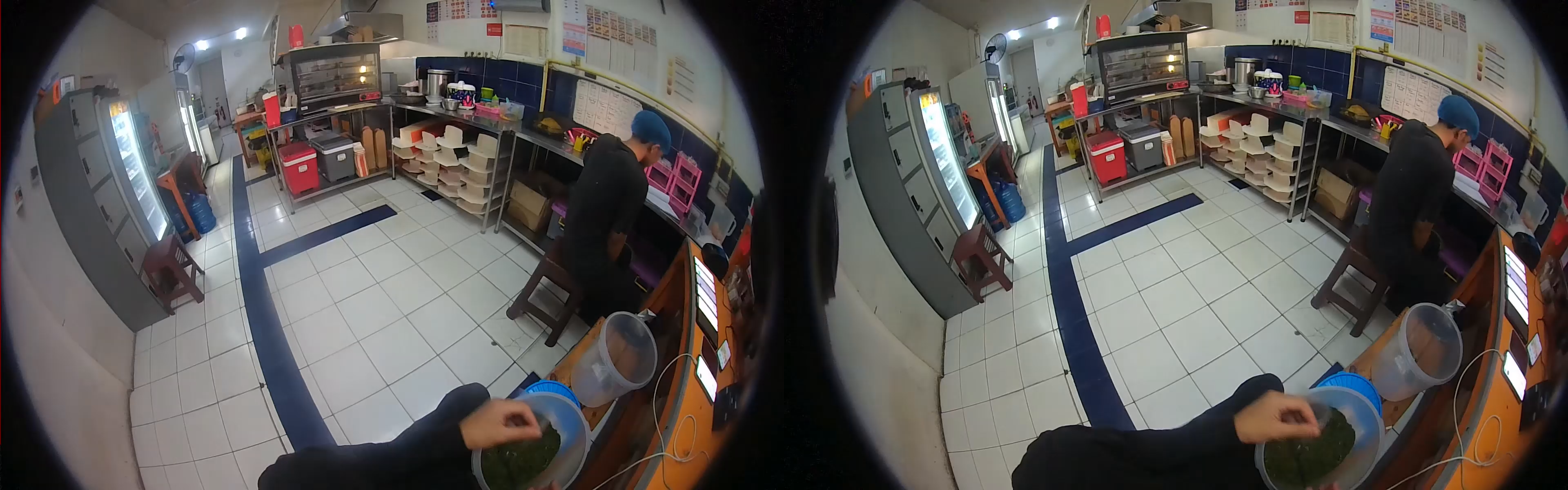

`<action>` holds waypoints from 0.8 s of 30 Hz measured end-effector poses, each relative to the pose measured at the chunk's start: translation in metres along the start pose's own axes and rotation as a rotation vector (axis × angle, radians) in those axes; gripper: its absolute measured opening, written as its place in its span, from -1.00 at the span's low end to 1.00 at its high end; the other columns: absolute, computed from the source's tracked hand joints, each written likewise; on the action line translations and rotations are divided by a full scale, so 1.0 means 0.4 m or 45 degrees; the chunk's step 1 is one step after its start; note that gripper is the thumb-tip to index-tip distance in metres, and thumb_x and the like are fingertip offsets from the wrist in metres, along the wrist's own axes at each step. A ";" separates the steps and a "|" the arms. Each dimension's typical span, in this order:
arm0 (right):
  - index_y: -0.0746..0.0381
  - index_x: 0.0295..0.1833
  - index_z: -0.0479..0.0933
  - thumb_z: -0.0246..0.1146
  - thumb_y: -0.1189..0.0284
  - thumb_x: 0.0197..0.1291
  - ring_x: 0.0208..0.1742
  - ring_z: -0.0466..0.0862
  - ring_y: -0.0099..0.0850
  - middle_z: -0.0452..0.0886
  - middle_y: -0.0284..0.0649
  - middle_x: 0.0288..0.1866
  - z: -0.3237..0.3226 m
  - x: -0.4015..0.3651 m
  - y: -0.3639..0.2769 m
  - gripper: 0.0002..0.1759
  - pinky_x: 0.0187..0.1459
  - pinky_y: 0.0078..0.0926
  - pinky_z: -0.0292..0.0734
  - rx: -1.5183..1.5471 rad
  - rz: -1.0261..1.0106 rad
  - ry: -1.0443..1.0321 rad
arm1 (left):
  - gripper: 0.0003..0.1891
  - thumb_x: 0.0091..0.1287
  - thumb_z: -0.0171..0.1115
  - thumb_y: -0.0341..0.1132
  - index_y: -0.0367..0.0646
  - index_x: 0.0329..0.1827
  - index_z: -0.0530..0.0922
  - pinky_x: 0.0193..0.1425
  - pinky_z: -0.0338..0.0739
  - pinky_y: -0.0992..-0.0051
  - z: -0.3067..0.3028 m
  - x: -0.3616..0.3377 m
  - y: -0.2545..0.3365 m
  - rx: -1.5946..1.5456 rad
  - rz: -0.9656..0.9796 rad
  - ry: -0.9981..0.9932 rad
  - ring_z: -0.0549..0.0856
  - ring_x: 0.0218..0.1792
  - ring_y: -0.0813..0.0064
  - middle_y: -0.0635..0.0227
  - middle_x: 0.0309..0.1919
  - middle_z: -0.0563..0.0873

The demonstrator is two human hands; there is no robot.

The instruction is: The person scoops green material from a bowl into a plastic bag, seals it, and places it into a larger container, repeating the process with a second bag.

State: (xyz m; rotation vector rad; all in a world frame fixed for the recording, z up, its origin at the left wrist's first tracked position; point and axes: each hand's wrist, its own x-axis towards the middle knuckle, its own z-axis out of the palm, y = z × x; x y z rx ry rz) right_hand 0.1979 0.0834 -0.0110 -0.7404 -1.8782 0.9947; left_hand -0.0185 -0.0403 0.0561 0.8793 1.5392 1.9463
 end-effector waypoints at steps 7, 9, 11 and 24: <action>0.34 0.32 0.60 0.38 0.49 0.43 0.10 0.71 -0.28 0.71 -0.04 0.18 0.018 0.073 -0.097 -0.60 0.15 -0.33 0.64 -0.009 -0.234 -0.187 | -0.77 0.42 0.45 -0.24 -0.27 -0.16 0.73 -0.10 0.62 0.51 0.127 -0.026 -0.033 0.152 0.057 -0.243 0.76 -0.19 0.53 0.31 -0.22 0.77; 0.33 0.31 0.61 0.37 0.52 0.43 0.09 0.72 -0.30 0.73 -0.05 0.15 0.013 0.062 -0.092 -0.62 0.15 -0.37 0.64 0.062 -0.145 -0.281 | -0.77 0.42 0.45 -0.24 -0.27 -0.16 0.73 -0.11 0.61 0.51 0.120 -0.031 -0.057 0.151 0.017 -0.244 0.76 -0.20 0.52 0.30 -0.23 0.77; 0.33 0.31 0.62 0.36 0.53 0.43 0.07 0.73 -0.30 0.73 -0.05 0.15 0.014 0.049 -0.065 -0.62 0.14 -0.38 0.64 0.049 -0.118 -0.293 | -0.76 0.42 0.45 -0.23 -0.28 -0.16 0.73 -0.13 0.61 0.51 0.117 -0.037 -0.083 0.115 -0.019 -0.275 0.75 -0.21 0.52 0.30 -0.24 0.77; 0.23 0.14 0.71 0.29 0.31 0.50 -0.17 0.78 -0.28 0.80 -0.04 -0.05 0.021 0.055 -0.022 -0.72 -0.09 -0.36 0.68 -0.165 -0.083 -0.293 | -0.75 0.46 0.38 -0.22 -0.29 -0.14 0.68 -0.15 0.59 0.36 0.104 -0.026 -0.120 0.364 0.079 -0.467 0.75 -0.23 0.27 0.19 -0.24 0.74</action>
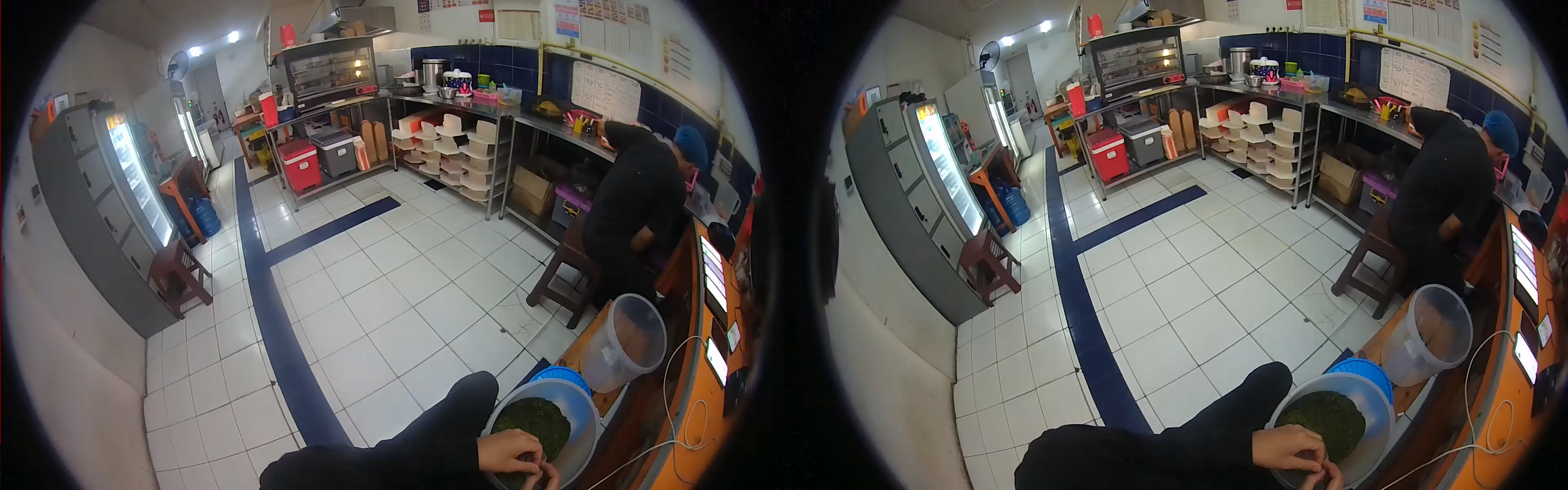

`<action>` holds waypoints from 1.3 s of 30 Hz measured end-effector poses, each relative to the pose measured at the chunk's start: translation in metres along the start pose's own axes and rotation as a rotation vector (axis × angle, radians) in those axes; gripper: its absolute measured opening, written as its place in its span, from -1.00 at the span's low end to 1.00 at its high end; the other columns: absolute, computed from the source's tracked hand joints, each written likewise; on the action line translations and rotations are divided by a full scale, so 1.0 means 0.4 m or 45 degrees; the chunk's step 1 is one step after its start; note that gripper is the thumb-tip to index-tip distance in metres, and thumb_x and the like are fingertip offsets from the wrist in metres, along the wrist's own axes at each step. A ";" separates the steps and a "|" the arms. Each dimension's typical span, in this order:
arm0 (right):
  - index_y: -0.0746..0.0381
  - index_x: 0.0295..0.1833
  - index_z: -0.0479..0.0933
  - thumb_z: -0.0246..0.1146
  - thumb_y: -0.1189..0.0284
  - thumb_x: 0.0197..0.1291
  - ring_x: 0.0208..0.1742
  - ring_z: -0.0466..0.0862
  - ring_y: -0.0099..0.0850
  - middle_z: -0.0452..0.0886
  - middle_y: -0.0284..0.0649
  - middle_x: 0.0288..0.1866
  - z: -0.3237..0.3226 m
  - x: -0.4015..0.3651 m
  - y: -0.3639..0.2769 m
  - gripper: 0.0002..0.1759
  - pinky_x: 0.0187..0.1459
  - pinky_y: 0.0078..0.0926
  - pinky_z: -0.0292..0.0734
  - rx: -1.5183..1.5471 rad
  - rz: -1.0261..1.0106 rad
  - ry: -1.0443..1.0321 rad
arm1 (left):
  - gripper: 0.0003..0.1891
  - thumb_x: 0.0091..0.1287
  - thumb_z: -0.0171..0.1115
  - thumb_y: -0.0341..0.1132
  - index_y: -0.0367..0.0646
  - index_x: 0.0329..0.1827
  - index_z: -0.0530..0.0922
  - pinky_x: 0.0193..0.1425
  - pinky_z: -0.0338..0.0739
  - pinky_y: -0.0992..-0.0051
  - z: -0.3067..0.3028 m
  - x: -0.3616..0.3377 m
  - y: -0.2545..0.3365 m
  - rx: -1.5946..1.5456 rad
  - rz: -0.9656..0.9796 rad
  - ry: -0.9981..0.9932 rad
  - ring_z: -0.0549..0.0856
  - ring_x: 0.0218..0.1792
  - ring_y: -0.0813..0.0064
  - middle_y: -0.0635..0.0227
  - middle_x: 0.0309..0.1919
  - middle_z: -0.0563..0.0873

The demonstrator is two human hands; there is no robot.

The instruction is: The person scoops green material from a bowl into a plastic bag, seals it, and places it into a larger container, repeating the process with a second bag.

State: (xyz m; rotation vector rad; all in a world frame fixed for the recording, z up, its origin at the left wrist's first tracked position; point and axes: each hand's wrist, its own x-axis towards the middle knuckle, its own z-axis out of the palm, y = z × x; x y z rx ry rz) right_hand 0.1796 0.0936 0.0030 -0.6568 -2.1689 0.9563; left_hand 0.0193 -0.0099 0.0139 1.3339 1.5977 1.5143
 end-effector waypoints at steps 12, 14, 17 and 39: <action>0.24 0.05 0.60 0.15 0.18 0.54 -0.12 0.62 0.11 0.63 0.08 -0.11 0.008 0.000 0.070 -0.66 -0.07 -0.03 0.55 -0.311 -0.293 -0.313 | -0.77 0.43 0.19 -0.23 -0.26 -0.14 0.59 -0.05 0.59 0.09 0.039 -0.005 -0.022 0.401 -0.096 -0.072 0.70 -0.13 0.01 0.10 -0.24 0.61; 0.25 0.00 0.60 0.14 0.17 0.54 -0.14 0.62 0.11 0.63 0.07 -0.14 0.000 0.007 0.046 -0.65 -0.09 -0.02 0.55 -0.340 -0.311 -0.287 | -0.77 0.40 0.21 -0.23 -0.25 -0.15 0.61 -0.08 0.62 0.11 0.050 -0.006 -0.040 0.469 0.018 0.016 0.71 -0.18 0.04 0.13 -0.24 0.61; 0.27 -0.10 0.60 0.14 0.16 0.54 -0.18 0.61 0.11 0.62 0.05 -0.20 0.006 0.005 0.025 -0.63 -0.11 -0.01 0.55 -0.368 -0.279 -0.241 | -0.77 0.38 0.23 -0.21 -0.24 -0.18 0.61 -0.12 0.64 0.15 0.071 -0.006 -0.040 0.613 0.080 0.156 0.71 -0.19 0.09 0.17 -0.25 0.62; 0.29 0.17 0.59 0.23 0.35 0.47 0.00 0.63 0.12 0.59 0.09 0.08 0.001 0.046 -0.035 -0.70 0.04 -0.06 0.58 -0.270 -0.361 -0.252 | -0.64 0.30 0.27 -0.13 -0.23 -0.52 0.49 -0.35 0.50 0.11 0.039 0.010 0.008 0.472 -0.294 0.437 0.67 -0.44 0.00 0.18 -0.54 0.63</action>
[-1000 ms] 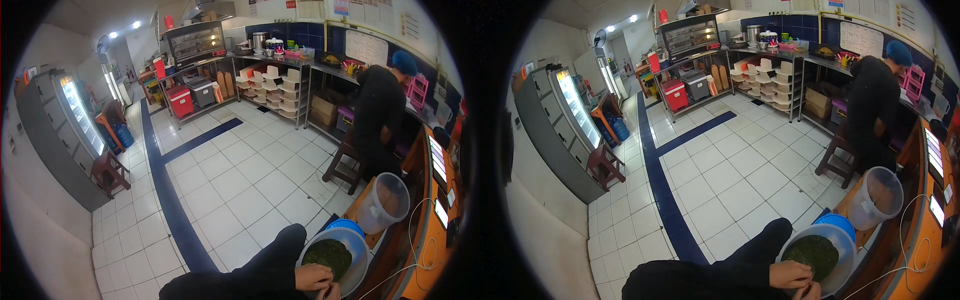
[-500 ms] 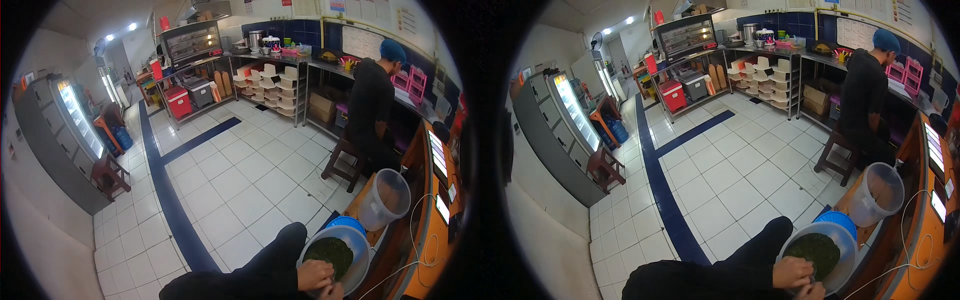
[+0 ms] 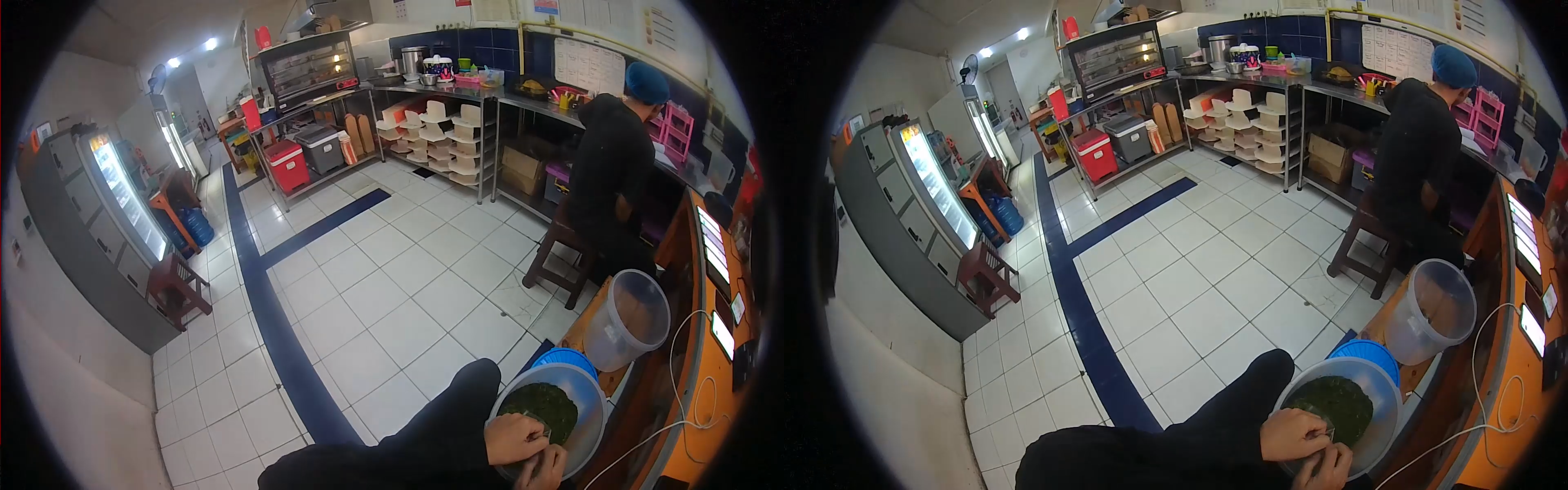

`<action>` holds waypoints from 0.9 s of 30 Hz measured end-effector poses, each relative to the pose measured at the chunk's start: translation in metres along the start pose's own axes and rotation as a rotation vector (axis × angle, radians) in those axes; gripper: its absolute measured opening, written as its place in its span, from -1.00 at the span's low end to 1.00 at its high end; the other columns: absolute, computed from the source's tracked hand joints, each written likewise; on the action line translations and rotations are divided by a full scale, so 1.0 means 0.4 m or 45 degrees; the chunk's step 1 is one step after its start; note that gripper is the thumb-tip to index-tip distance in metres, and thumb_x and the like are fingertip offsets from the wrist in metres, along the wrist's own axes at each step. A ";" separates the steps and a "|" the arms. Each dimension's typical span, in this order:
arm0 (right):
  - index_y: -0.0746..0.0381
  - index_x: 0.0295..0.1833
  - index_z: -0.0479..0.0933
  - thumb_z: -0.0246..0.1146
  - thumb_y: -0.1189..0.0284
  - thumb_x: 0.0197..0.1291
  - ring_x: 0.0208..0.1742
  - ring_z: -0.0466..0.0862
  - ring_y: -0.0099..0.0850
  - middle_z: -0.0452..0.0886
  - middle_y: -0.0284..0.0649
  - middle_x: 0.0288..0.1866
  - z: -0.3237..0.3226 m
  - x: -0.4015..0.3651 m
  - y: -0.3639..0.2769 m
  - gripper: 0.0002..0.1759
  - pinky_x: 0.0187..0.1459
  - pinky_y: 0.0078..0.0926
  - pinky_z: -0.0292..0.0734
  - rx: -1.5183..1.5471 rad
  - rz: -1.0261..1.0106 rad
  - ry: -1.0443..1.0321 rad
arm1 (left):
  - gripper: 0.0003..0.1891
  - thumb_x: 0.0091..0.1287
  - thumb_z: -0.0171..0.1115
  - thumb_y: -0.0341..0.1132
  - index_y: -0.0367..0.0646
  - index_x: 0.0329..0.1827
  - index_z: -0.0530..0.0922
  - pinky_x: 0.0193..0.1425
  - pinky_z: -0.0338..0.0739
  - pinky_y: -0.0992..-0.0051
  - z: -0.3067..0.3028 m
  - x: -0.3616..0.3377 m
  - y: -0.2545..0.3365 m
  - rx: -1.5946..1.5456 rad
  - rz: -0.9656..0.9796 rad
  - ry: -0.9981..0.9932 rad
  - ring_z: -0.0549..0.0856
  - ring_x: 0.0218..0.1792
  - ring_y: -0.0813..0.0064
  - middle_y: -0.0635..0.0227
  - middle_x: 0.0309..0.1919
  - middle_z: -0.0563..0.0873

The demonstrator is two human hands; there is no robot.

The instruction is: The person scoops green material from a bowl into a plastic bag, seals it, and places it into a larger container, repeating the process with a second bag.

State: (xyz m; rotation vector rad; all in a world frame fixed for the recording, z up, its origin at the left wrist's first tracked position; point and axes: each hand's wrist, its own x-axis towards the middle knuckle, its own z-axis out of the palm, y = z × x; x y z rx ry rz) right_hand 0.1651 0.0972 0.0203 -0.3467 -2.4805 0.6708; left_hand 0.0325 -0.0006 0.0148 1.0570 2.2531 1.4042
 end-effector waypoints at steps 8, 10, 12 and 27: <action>0.33 0.15 0.59 0.17 0.39 0.54 0.03 0.61 0.15 0.57 0.11 0.09 0.001 -0.025 0.032 -0.74 0.06 -0.07 0.56 0.043 0.021 -0.085 | -0.70 0.26 0.35 -0.14 -0.18 -0.44 0.55 -0.10 0.54 0.24 -0.066 0.001 0.063 0.023 0.249 0.164 0.63 -0.16 0.15 0.25 -0.25 0.59; 0.36 0.12 0.57 0.14 0.39 0.58 -0.06 0.63 -0.03 0.59 0.04 0.05 -0.004 -0.028 0.068 -0.74 0.01 -0.19 0.56 0.346 -0.012 -0.122 | -0.72 0.24 0.39 -0.16 -0.18 -0.42 0.56 -0.01 0.51 0.24 -0.100 0.012 0.053 -0.043 0.448 0.026 0.58 -0.07 0.18 0.28 -0.19 0.54; 0.37 0.09 0.56 0.13 0.38 0.60 -0.11 0.61 -0.16 0.58 -0.03 0.02 -0.018 -0.029 0.086 -0.74 -0.02 -0.28 0.54 0.510 0.039 -0.188 | -0.72 0.23 0.44 -0.18 -0.18 -0.39 0.57 0.08 0.48 0.25 -0.123 0.024 0.036 -0.109 0.638 -0.111 0.53 0.01 0.20 0.30 -0.14 0.50; 0.40 -0.18 0.57 0.34 0.44 0.46 -0.11 0.55 -0.32 0.57 -0.13 -0.06 -0.099 0.012 0.064 -0.78 0.03 -0.37 0.48 1.010 -0.027 -0.418 | -0.77 0.37 0.42 -0.32 -0.22 -0.42 0.64 0.07 0.43 0.27 -0.122 0.046 0.026 -0.963 0.668 -0.965 0.61 -0.19 0.29 0.34 -0.38 0.69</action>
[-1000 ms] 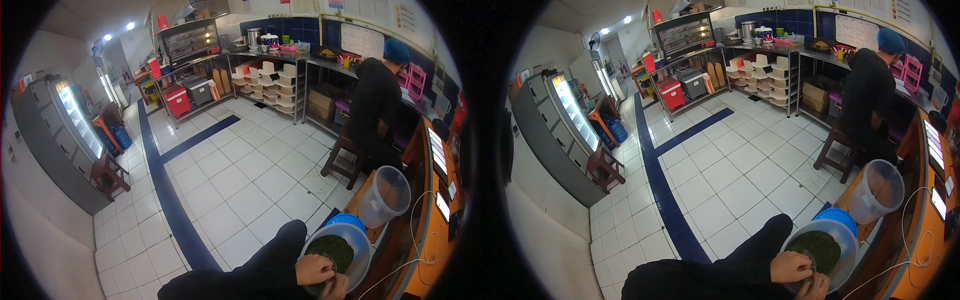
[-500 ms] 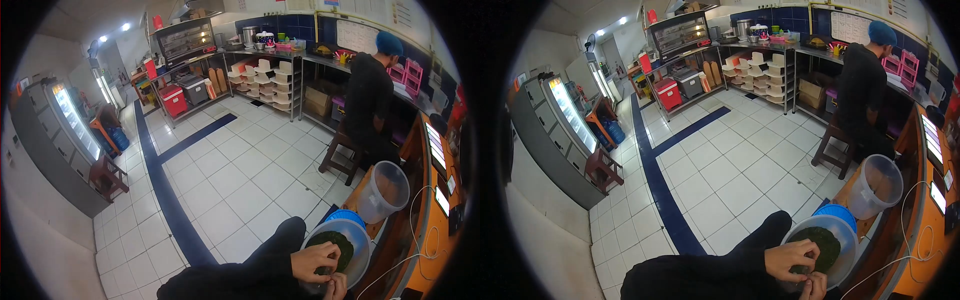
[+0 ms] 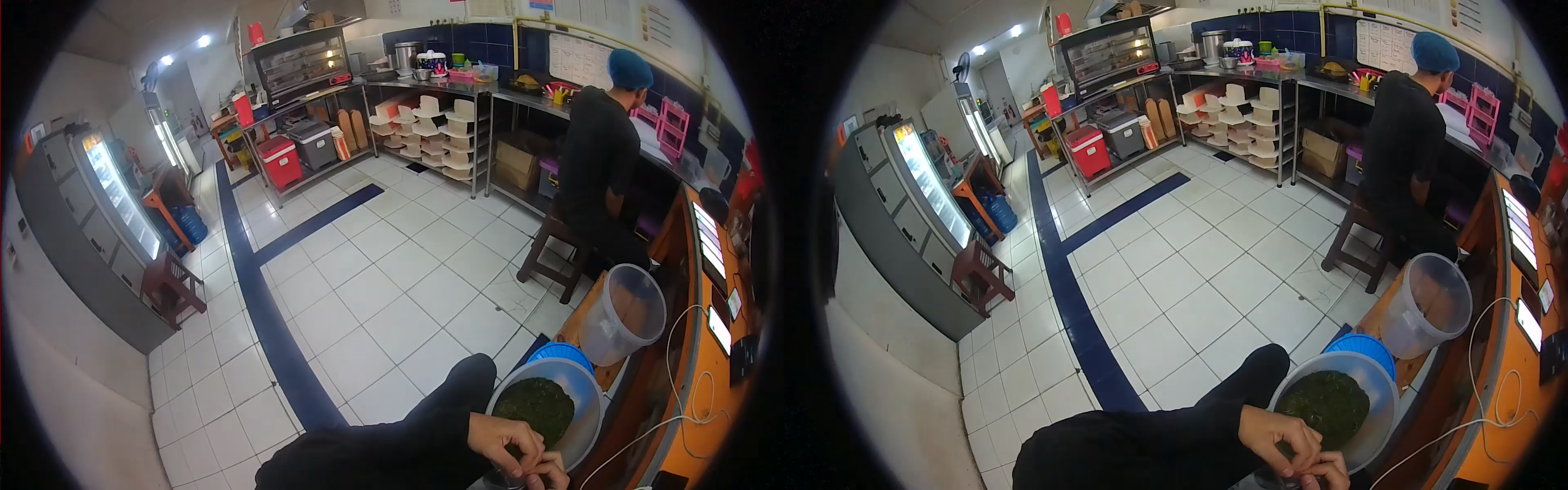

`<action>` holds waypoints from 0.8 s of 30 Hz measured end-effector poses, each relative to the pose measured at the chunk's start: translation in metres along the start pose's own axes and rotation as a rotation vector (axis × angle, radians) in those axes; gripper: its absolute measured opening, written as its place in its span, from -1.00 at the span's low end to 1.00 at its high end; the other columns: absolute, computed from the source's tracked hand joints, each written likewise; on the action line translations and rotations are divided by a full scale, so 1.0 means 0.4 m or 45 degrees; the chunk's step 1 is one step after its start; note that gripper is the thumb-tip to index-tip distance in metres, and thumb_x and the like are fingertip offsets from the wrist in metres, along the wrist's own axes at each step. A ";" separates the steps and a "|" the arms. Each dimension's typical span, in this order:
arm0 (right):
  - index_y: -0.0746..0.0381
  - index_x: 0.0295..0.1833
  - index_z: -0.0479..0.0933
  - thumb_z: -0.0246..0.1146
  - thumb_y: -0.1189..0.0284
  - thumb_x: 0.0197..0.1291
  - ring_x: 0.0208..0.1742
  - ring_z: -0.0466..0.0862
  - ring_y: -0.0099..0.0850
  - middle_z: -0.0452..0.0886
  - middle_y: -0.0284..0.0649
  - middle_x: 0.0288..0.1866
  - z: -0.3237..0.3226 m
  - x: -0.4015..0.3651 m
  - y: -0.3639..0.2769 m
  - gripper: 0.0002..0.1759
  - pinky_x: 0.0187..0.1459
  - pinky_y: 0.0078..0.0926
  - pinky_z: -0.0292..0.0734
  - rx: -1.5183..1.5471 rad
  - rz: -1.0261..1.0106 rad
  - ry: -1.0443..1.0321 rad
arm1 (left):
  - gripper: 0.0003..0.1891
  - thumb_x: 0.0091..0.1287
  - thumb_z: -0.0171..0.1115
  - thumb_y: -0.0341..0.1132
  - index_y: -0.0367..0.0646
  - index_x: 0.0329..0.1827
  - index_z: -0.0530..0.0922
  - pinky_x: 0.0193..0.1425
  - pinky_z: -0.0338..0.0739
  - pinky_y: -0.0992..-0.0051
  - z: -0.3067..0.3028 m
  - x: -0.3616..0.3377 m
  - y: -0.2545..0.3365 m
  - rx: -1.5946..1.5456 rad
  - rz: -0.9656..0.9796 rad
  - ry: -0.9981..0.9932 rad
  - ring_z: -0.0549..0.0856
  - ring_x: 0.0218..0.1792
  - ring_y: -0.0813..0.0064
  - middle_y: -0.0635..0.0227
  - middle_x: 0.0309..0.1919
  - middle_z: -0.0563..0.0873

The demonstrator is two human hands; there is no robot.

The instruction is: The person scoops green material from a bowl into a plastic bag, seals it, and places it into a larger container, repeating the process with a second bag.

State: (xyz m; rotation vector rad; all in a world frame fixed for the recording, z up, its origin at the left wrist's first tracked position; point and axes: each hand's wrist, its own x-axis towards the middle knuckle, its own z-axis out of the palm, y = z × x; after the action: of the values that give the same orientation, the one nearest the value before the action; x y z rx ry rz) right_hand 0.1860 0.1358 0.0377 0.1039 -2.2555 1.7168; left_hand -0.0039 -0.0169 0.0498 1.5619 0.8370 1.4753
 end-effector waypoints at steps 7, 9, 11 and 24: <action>0.36 -0.20 0.60 0.38 0.37 0.44 -0.08 0.55 -0.28 0.54 -0.12 -0.06 -0.038 0.003 0.018 -0.74 0.06 -0.33 0.47 0.182 -0.185 -0.242 | -0.70 0.42 0.40 -0.24 -0.23 -0.45 0.63 0.00 0.42 0.26 0.008 0.003 -0.027 -0.210 -0.026 -0.161 0.58 -0.23 0.30 0.32 -0.41 0.67; 0.36 -0.21 0.59 0.37 0.36 0.45 -0.09 0.54 -0.28 0.52 -0.12 -0.07 -0.040 0.002 0.026 -0.73 0.05 -0.33 0.46 0.171 -0.176 -0.264 | -0.68 0.44 0.39 -0.21 -0.23 -0.44 0.64 -0.01 0.42 0.27 0.006 -0.002 -0.034 -0.225 -0.052 -0.164 0.57 -0.24 0.31 0.32 -0.41 0.67; 0.35 -0.22 0.59 0.37 0.34 0.46 -0.11 0.53 -0.28 0.51 -0.13 -0.08 -0.037 0.004 0.024 -0.72 0.03 -0.33 0.45 0.159 -0.166 -0.280 | -0.69 0.46 0.40 -0.21 -0.25 -0.39 0.65 -0.05 0.44 0.34 0.007 -0.009 -0.034 -0.382 -0.122 -0.177 0.59 -0.25 0.37 0.32 -0.40 0.67; 0.32 -0.10 0.70 0.40 0.44 0.33 -0.09 0.69 -0.27 0.70 -0.02 -0.06 -0.060 0.014 0.083 -0.84 0.00 -0.31 0.54 0.208 -0.303 -0.241 | -0.83 0.50 0.35 -0.35 -0.32 -0.14 0.74 -0.15 0.63 0.44 0.001 -0.032 -0.031 -0.416 -0.255 -0.155 0.78 -0.20 0.43 0.24 -0.21 0.77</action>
State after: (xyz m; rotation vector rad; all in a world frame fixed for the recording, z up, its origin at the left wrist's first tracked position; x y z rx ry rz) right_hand 0.1773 0.1688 0.0141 0.5695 -2.1211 1.8221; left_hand -0.0040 -0.0227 0.0328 1.2714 0.6256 1.2848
